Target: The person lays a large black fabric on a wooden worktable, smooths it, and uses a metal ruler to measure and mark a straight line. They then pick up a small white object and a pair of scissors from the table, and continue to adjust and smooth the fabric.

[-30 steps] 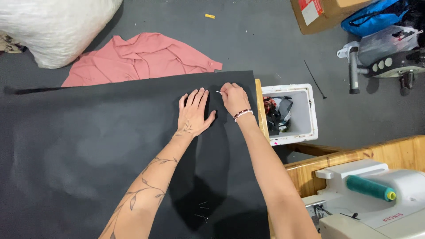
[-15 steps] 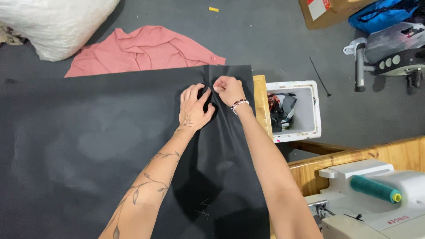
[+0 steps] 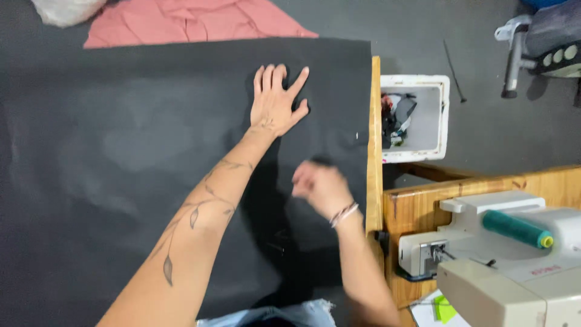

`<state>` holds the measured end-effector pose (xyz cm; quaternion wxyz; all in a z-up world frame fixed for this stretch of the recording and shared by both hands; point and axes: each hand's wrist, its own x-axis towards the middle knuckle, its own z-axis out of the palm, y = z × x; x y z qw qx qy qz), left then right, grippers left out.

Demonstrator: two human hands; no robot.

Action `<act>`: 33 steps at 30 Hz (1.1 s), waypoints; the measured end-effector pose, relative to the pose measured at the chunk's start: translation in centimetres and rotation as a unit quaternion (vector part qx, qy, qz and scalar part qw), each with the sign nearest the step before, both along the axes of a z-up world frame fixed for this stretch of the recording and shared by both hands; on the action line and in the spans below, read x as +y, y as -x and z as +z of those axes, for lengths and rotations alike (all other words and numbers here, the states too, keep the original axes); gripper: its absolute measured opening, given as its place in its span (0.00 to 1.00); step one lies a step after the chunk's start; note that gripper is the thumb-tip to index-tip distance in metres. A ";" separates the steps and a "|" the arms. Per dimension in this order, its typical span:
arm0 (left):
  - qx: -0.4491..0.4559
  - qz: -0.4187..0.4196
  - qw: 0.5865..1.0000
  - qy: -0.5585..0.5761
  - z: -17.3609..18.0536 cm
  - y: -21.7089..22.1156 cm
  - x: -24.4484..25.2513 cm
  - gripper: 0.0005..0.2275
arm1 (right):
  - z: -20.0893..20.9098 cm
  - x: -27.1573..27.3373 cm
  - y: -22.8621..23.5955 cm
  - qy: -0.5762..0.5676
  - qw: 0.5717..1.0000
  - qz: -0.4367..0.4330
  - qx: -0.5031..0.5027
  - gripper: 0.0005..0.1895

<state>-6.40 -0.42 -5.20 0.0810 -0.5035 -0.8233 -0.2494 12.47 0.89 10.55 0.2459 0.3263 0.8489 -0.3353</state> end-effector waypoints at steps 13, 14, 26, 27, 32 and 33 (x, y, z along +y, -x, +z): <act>-0.050 -0.012 0.998 -0.038 5.1 0.0 -14.4 0.22 | -11.9 -9.1 -12.5 -0.137 0.935 0.229 0.233 0.09; -0.032 0.027 0.999 -0.018 4.9 0.1 -16.1 0.23 | -12.2 -9.3 -12.5 -0.132 0.928 0.248 0.246 0.09; -0.015 0.180 0.983 0.026 2.3 5.6 -24.6 0.22 | -11.9 -10.8 -12.9 -0.130 0.926 0.307 0.179 0.12; -0.010 0.189 0.982 0.028 2.3 6.7 -24.6 0.21 | -10.9 -10.5 -11.8 -0.108 0.938 0.263 0.198 0.11; 0.018 0.202 0.978 0.041 1.8 10.0 -25.8 0.20 | -8.1 -8.6 -6.0 -0.053 0.969 0.061 0.233 0.05; 0.033 0.196 0.979 0.045 2.3 10.9 -25.7 0.19 | -7.8 -8.4 -4.4 -0.042 0.967 0.001 0.253 0.05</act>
